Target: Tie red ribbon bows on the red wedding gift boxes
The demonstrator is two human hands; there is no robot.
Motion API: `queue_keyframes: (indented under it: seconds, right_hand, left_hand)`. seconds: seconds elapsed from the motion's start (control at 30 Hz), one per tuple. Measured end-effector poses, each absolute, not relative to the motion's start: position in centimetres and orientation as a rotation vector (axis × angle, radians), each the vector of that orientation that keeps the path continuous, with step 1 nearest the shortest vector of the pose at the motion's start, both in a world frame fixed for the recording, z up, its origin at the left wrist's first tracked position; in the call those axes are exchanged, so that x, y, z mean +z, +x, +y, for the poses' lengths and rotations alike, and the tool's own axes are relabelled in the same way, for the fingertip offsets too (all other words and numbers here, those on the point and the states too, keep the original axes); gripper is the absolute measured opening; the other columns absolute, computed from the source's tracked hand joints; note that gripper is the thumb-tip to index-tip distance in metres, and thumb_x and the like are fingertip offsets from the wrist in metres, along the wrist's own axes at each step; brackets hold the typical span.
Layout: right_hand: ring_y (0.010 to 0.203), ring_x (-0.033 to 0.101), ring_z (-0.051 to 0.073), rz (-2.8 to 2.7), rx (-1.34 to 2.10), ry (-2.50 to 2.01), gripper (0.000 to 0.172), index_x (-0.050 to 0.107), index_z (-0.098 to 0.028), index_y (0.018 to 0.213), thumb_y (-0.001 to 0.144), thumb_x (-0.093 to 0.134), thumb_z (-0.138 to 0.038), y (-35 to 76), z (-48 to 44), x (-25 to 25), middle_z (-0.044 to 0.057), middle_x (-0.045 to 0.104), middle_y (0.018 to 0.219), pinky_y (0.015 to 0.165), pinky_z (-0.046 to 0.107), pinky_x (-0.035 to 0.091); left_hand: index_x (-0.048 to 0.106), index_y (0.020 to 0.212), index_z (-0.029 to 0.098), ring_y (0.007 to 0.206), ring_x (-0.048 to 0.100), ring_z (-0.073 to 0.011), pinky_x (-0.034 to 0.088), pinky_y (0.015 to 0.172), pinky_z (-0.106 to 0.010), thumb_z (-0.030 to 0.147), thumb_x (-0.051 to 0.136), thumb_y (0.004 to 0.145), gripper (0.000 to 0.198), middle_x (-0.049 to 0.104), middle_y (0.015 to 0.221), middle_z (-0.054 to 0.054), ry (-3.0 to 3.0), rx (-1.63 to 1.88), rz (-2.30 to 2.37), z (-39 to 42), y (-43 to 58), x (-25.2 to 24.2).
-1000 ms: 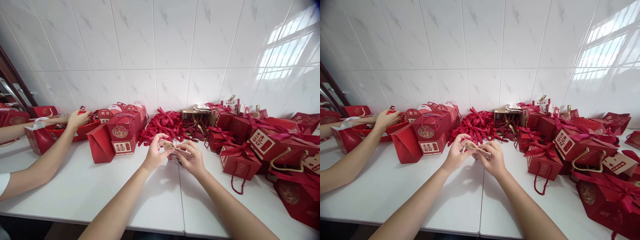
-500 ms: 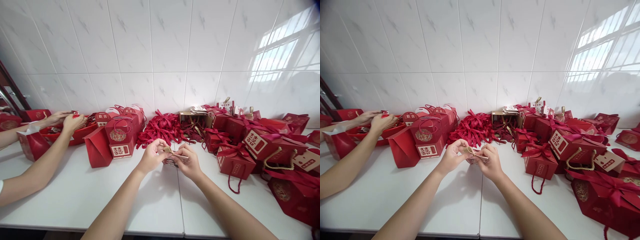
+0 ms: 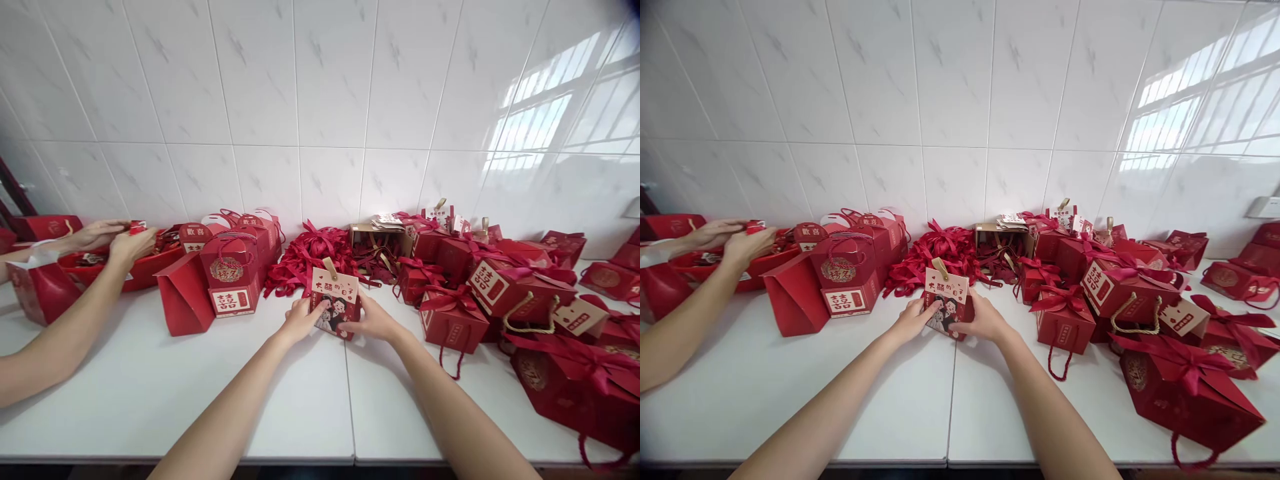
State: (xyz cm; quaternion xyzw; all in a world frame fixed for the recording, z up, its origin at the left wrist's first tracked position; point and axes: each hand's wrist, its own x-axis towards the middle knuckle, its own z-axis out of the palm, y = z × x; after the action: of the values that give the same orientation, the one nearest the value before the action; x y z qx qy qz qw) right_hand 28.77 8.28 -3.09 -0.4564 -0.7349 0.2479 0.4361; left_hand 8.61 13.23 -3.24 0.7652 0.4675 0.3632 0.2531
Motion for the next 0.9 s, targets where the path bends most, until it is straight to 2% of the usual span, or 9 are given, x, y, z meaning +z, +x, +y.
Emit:
queue_keyframes:
  seconds: [0.13,0.3,0.53,0.73,0.9]
  right_hand:
    - [0.088,0.062,0.024,-1.922,0.710,-1.279,0.059,0.060,-0.021,0.112,0.057,0.080,-0.031,30.2,8.4,-3.4,0.004,0.068,0.102,0.076,0.034,0.049]
    - [0.090,0.061,0.025,-1.847,0.631,-1.272,0.058,0.058,-0.020,0.115,0.060,0.076,-0.028,29.0,8.4,-3.7,0.006,0.067,0.103,0.076,0.034,0.049]
    - [0.089,0.061,0.023,-1.727,0.487,-1.209,0.060,0.055,-0.020,0.117,0.060,0.075,-0.029,28.1,8.5,-4.3,0.005,0.066,0.105,0.073,0.032,0.051]
    - [0.084,0.061,0.020,-1.613,0.386,-1.284,0.060,0.054,-0.020,0.116,0.061,0.074,-0.030,28.3,8.9,-5.2,0.005,0.064,0.105,0.068,0.030,0.051]
    - [0.093,0.057,0.024,-1.556,0.280,-1.409,0.053,0.054,-0.019,0.112,0.064,0.071,-0.032,27.4,7.3,-5.5,0.007,0.062,0.104,0.078,0.035,0.049]
  left_hand:
    - [0.062,0.098,0.022,0.116,0.045,-0.0376,0.032,0.096,-0.056,0.054,0.052,0.079,0.039,0.064,0.109,-0.012,2.184,0.797,1.473,13.9,8.1,-4.4]
    - [0.056,0.111,0.024,0.120,0.043,-0.0328,0.033,0.096,-0.047,0.047,0.052,0.080,0.039,0.061,0.118,-0.010,2.295,0.725,1.518,14.0,8.2,-4.7]
    - [0.056,0.097,0.020,0.102,0.056,-0.0297,0.033,0.092,-0.047,0.042,0.052,0.081,0.028,0.066,0.098,-0.009,2.393,0.811,1.508,13.6,8.3,-3.9]
    - [0.054,0.104,0.021,0.105,0.056,-0.0272,0.035,0.093,-0.046,0.033,0.048,0.084,0.024,0.065,0.109,-0.008,2.403,0.965,1.474,13.7,8.4,-3.5]
    - [0.057,0.106,0.019,0.112,0.053,-0.0236,0.039,0.095,-0.039,0.014,0.044,0.078,0.031,0.061,0.114,-0.009,2.414,1.011,1.393,13.9,8.3,-3.8]
